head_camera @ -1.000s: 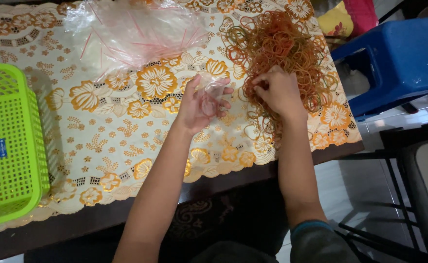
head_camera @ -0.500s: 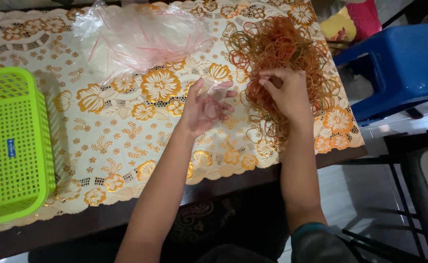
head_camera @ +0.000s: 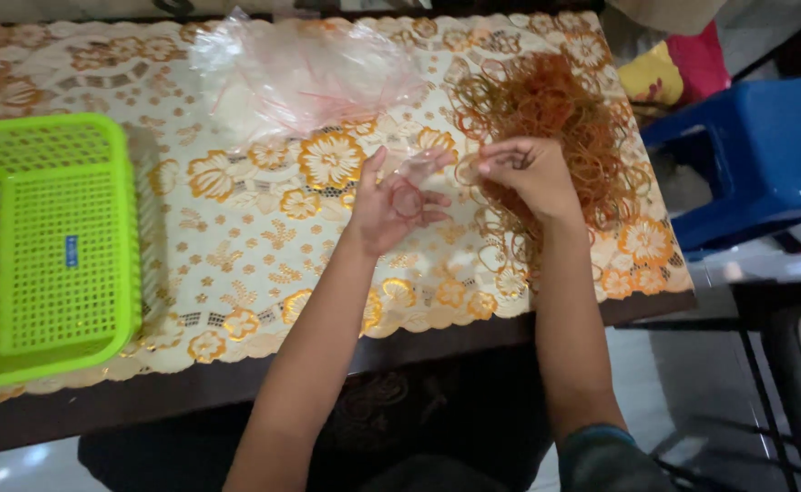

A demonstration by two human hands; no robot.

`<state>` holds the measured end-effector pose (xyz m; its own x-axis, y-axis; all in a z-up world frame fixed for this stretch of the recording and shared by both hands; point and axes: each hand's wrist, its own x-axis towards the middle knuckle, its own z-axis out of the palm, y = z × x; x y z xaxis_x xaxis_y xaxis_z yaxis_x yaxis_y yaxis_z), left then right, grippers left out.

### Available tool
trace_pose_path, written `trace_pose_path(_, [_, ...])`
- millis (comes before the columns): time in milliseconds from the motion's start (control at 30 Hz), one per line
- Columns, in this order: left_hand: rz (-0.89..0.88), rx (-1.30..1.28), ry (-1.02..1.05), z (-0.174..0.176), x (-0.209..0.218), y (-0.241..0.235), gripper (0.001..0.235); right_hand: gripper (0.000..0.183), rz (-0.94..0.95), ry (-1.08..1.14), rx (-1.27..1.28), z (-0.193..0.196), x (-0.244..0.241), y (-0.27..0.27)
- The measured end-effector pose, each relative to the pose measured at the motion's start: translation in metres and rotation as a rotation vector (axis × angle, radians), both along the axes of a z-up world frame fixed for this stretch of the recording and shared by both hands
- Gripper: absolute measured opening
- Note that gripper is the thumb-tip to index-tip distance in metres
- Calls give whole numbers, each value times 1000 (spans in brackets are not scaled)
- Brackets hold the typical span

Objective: The person is picking up rubber bands from a pile and placing them into small plastic bags, then placing the filled bags into a green basket.

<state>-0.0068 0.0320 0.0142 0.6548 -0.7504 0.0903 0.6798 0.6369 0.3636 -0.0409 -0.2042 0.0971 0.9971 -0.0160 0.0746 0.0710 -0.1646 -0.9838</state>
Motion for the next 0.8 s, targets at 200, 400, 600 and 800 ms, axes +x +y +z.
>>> trace_pose_path(200, [4, 90, -101, 5, -1, 33, 87, 26, 112, 19, -18, 23, 4, 42])
trace_pose_path(400, [39, 140, -1, -7, 5, 66, 87, 29, 233, 70, -22, 13, 26, 81])
trace_pose_path(600, [60, 202, 38, 12, -6, 77, 84, 30, 239, 29, -42, -2, 35, 98])
trace_pose_path(800, [43, 125, -12, 7, -6, 80, 79, 41, 217, 126, 461, -64, 50, 75])
